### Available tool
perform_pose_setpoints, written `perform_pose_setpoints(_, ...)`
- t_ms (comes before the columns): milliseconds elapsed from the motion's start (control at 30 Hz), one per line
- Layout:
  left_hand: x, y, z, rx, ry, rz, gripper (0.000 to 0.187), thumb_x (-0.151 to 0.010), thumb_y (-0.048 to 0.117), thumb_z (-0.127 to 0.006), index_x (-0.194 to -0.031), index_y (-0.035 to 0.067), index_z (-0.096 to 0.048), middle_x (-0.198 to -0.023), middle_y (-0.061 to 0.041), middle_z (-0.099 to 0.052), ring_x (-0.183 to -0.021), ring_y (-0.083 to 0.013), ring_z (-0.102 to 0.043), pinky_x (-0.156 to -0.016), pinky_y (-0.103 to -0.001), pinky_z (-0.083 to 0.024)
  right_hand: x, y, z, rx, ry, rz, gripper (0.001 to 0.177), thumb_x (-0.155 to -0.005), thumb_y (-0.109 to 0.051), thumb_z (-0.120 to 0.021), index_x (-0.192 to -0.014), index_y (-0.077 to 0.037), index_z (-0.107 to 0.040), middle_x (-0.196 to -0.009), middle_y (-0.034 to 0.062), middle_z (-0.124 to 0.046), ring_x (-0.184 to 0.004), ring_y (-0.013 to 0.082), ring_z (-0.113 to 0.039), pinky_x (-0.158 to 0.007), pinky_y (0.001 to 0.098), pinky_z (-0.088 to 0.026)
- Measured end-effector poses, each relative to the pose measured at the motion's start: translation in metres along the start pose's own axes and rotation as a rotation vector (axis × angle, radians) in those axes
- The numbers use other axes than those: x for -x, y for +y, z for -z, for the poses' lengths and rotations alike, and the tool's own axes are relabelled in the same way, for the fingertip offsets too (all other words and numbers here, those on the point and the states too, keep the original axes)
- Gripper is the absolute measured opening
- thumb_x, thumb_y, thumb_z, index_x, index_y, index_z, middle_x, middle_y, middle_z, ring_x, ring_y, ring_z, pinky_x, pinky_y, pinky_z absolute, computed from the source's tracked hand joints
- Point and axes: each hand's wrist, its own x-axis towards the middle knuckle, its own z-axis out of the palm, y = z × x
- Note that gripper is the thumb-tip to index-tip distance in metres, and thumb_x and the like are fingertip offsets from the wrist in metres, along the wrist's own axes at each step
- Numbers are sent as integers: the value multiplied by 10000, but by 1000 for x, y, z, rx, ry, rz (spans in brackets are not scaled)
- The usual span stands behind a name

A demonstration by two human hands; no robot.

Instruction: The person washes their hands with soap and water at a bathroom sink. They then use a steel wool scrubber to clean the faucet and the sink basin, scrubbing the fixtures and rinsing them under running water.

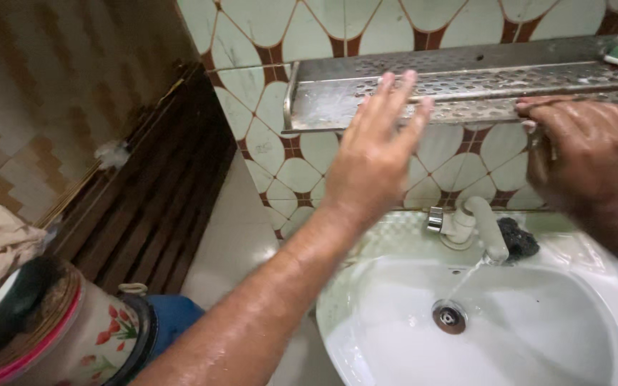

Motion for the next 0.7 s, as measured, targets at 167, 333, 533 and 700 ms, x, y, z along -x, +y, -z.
perform_pose_setpoints(167, 14, 35, -17, 45, -146, -148, 486, -913, 32, -625, -1390, -32, -558, -1649, -213, -396, -1574, -380, -331, -1290, -564, -348, -25, -40, -4, -120, 116, 74, 231, -905, -33, -619, -1110, -14, -724, -1028, 163, -759, -950, 307, -729, -907, 441, -553)
perform_pose_setpoints(333, -9, 48, -29, 82, -35, -28, 515, -963, 67, -606, -1468, 21, -515, -1280, -143, -632, -1251, -312, -594, -1127, -487, -478, -17, -16, 6, -223, 128, 76, 172, -972, -82, -687, -1123, -58, -765, -1083, 125, -773, -1006, 272, -748, -902, 408, -582)
perform_pose_setpoints(533, -64, 58, -57, -29, -276, -34, 644, -927, 25, -581, -1554, 63, -439, -856, -41, -702, -779, -231, -686, -709, -418, -564, 25, 56, 22, -170, 210, 37, 84, -1014, -79, -721, -1003, -36, -792, -996, 126, -775, -940, 250, -757, -856, 372, -597)
perform_pose_setpoints(700, -77, 101, -88, 95, -179, -139, 639, -952, -15, -560, -1569, -9, -396, -1006, -97, -708, -937, -269, -689, -879, -442, -568, 97, 88, 20, -388, 388, -391, 154, -1170, -55, -584, -1232, 42, -686, -1215, 219, -739, -1152, 308, -738, -1050, 376, -587)
